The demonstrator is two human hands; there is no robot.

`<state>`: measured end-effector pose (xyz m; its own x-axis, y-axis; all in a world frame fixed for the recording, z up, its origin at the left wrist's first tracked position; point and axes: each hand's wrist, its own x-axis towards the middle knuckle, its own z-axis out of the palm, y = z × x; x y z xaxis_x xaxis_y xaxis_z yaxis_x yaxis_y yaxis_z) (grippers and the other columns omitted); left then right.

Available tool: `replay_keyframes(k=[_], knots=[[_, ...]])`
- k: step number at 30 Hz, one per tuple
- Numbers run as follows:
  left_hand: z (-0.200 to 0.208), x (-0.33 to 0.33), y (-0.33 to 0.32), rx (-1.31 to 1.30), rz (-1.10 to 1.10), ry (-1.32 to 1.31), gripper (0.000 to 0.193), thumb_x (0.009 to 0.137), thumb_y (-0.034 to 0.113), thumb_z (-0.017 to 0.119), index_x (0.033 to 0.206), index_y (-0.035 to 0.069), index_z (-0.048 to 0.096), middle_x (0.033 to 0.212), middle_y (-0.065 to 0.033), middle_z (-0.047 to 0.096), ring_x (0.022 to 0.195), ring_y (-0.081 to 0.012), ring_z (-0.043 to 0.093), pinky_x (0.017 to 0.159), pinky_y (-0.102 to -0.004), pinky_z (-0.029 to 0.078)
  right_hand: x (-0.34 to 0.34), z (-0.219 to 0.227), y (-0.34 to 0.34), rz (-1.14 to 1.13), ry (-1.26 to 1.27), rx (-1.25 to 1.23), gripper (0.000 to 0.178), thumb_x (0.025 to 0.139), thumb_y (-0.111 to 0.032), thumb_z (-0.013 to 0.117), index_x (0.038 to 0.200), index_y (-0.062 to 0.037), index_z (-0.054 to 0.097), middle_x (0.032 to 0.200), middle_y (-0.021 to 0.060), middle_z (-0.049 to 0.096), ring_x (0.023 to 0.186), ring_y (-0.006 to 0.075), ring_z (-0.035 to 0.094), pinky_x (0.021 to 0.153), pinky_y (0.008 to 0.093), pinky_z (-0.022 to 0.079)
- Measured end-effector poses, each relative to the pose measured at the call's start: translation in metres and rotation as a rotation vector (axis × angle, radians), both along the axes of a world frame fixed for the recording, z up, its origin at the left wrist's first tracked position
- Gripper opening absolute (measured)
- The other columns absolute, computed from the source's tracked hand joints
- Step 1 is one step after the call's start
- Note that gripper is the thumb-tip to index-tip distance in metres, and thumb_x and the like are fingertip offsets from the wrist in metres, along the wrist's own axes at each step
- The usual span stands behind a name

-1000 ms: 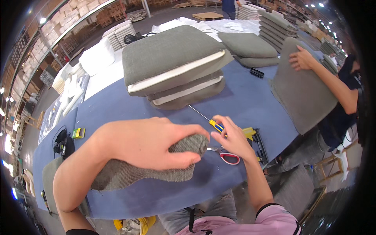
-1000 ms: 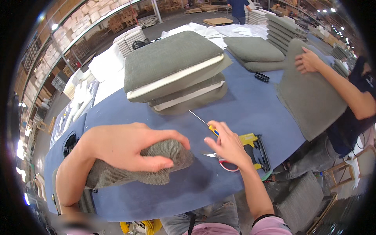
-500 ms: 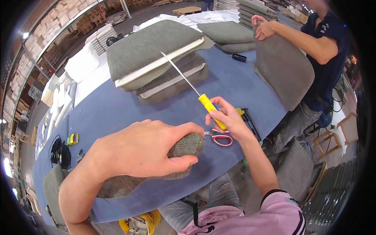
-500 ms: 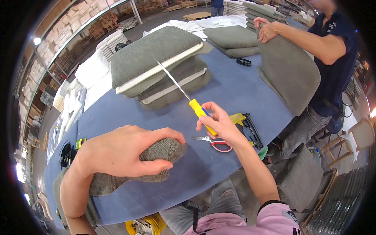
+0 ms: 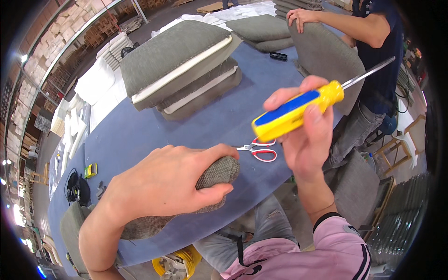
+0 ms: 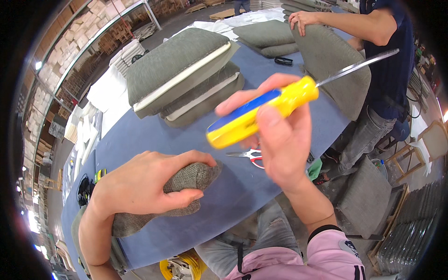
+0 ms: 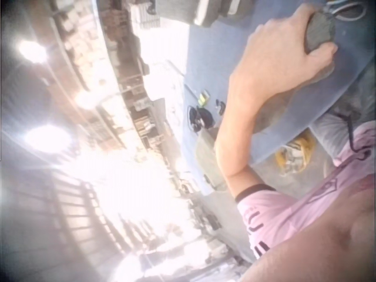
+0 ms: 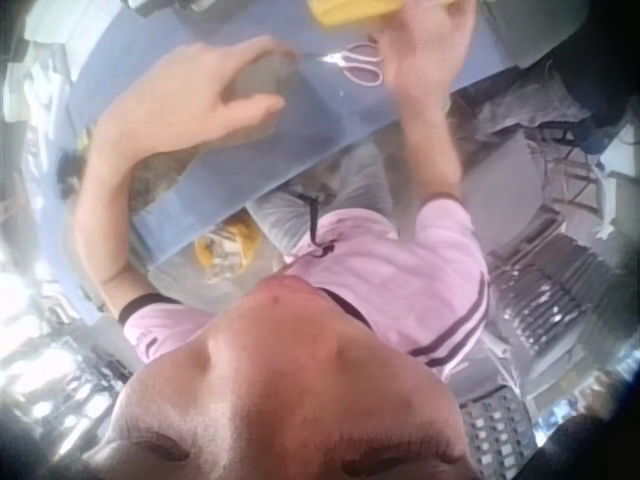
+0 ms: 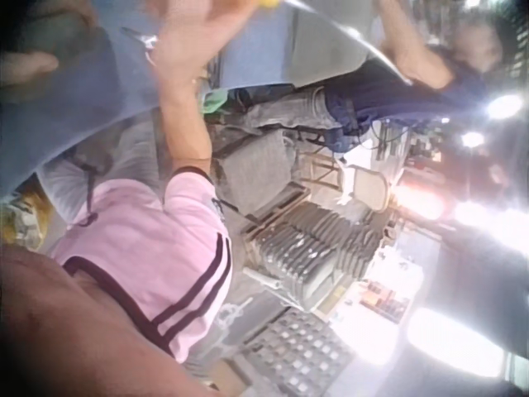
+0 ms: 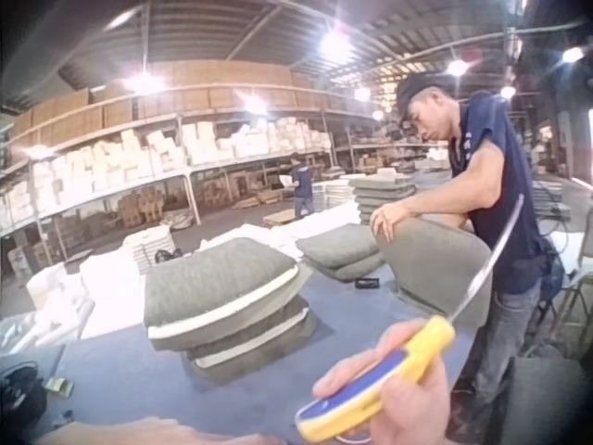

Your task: The person trims excess fabric from a cushion using scissors, then uses a staple gun to secure the fabric around the edges. The person folds and aligns the fabric before stapling and stacks the finished cushion with others.

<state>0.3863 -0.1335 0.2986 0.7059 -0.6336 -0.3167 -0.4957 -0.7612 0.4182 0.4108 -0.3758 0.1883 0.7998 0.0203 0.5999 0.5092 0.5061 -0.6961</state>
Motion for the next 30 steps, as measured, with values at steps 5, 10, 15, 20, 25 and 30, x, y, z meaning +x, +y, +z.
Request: replay_keyframes(k=[5,10,15,20,25,30], knots=[[0.009,0.002,-0.002,0.082,0.006,0.008,0.054,0.101,0.037,0.076,0.147,0.014,0.061,0.093,-0.0211,0.079,0.085,-0.044,0.077,0.078,-0.0516,0.06,-0.003,-0.001,0.004,-0.032,-0.1,0.011,0.048,0.111,-0.036,0.068,0.141,-0.0092,0.042,0.115,0.0276,0.074,0.088,0.0263,0.075,0.072,0.0357,0.064],[0.0,0.01,0.007,-0.016,-0.031,-0.016,0.055,0.101,0.038,0.076,0.148,0.014,0.061,0.094,-0.0217,0.079,0.086,-0.0442,0.077,0.078,-0.0519,0.06,-0.003,-0.005,0.018,0.012,-0.146,-0.033,0.045,0.114,-0.04,0.062,0.141,-0.0095,0.043,0.119,0.0267,0.072,0.088,0.0255,0.075,0.066,0.0342,0.062],[0.001,0.011,0.009,-0.019,-0.002,0.015,0.055,0.102,0.041,0.074,0.149,0.016,0.06,0.098,-0.0193,0.081,0.09,-0.044,0.078,0.082,-0.0515,0.061,0.019,0.02,0.004,-0.172,-0.197,-0.014,0.043,0.115,-0.041,0.058,0.142,-0.0104,0.044,0.12,0.0255,0.07,0.087,0.0254,0.074,0.064,0.0356,0.063],[0.005,0.015,0.011,0.05,-0.015,0.012,0.055,0.103,0.042,0.073,0.15,0.017,0.06,0.099,-0.0192,0.081,0.091,-0.0447,0.077,0.082,-0.0522,0.061,0.016,0.006,0.019,-0.045,-0.277,-0.129,0.037,0.116,-0.036,0.055,0.14,-0.0106,0.043,0.121,0.0259,0.07,0.085,0.0244,0.072,0.066,0.0345,0.062],[0.0,0.017,0.016,-0.016,-0.026,-0.017,0.054,0.104,0.043,0.071,0.151,0.018,0.06,0.1,-0.0197,0.081,0.092,-0.045,0.077,0.082,-0.0532,0.06,0.02,0.034,0.003,-0.107,-0.307,0.11,0.037,0.112,-0.022,0.065,0.138,-0.0107,0.042,0.12,0.0295,0.073,0.09,0.0238,0.075,0.066,0.0301,0.061],[0.005,0.017,0.013,0.03,-0.038,-0.041,0.059,0.103,0.047,0.068,0.15,0.012,0.062,0.09,-0.0245,0.079,0.089,-0.0487,0.076,0.085,-0.0571,0.061,0.009,-0.004,0.022,0.018,-0.266,-0.196,0.038,0.114,-0.026,0.064,0.141,-0.0123,0.042,0.12,0.0298,0.074,0.087,0.0246,0.075,0.06,0.0278,0.059]])
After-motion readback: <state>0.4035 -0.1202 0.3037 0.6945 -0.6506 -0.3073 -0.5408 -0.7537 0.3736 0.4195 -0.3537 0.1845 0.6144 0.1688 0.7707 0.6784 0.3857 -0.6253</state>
